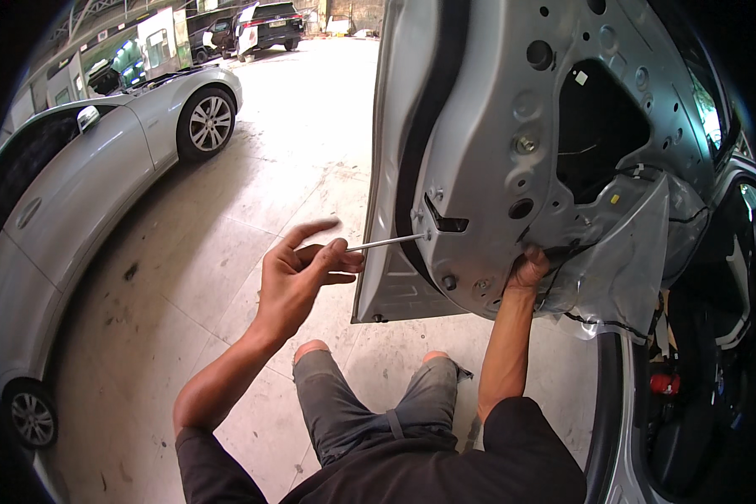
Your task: The person manipulates the interior of a car door by hand, then positions a metal bracket and uses an L-key to tighten a bolt on the door's edge.
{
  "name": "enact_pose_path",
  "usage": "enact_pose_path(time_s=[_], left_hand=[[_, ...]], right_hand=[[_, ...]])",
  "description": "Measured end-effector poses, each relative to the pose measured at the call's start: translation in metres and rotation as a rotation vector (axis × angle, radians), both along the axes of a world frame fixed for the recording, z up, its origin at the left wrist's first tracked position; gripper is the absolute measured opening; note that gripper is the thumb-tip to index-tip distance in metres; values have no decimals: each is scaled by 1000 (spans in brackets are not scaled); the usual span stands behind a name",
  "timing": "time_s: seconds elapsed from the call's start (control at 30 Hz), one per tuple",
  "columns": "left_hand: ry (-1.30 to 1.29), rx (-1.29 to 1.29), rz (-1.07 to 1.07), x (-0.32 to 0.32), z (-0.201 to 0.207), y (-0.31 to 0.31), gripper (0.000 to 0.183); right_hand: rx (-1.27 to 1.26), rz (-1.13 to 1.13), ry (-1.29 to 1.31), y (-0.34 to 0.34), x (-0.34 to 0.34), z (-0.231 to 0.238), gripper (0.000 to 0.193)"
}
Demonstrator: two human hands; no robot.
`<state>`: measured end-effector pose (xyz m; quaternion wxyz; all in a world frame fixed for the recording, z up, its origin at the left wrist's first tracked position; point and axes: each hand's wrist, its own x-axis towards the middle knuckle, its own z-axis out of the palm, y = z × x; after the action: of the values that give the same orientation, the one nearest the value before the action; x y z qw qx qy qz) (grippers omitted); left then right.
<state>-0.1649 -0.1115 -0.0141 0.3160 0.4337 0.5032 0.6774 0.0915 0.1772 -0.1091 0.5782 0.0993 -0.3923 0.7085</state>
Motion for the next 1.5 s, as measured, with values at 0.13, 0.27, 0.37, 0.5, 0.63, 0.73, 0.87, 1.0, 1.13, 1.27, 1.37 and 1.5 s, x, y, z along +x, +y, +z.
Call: enact_pose_path(time_s=[0.13, 0.27, 0.37, 0.5, 0.63, 0.73, 0.87, 1.0, 1.13, 1.27, 1.37, 1.5], left_hand=[[-458, -85, -124, 1, 13, -1, 39], [-526, -82, -204, 7, 7, -3, 42], [-164, 7, -155, 3, 3, 0, 39], [1119, 608, 241, -21, -2, 13, 40], [1333, 496, 254, -19, -5, 0, 56], [866, 175, -15, -2, -8, -16, 63], [392, 239, -206, 9, -1, -22, 51], [-259, 95, -421, 3, 10, -23, 52], [-430, -48, -500, 3, 8, -22, 44], [290, 19, -280, -12, -8, -16, 36], [1423, 467, 281, -23, 3, -3, 46], [1526, 425, 432, -26, 9, -6, 48]], right_hand=[[33, -15, -6, -6, -5, 8, 75], [46, 35, -41, -19, -6, 18, 75], [24, 16, -39, -13, -3, 11, 76], [24, 12, -33, -16, -5, 15, 77], [49, -7, -41, -17, -9, 19, 78], [24, -28, -54, -17, -5, 15, 79], [-3, -28, -66, -8, -1, 9, 79], [-31, 8, -51, -14, -7, 15, 79], [-41, 13, -53, -11, -3, 12, 79], [-18, 34, -54, -2, -8, 3, 79], [-16, 20, -62, -7, -2, 9, 80], [-29, -22, -25, -9, -5, 8, 80]])
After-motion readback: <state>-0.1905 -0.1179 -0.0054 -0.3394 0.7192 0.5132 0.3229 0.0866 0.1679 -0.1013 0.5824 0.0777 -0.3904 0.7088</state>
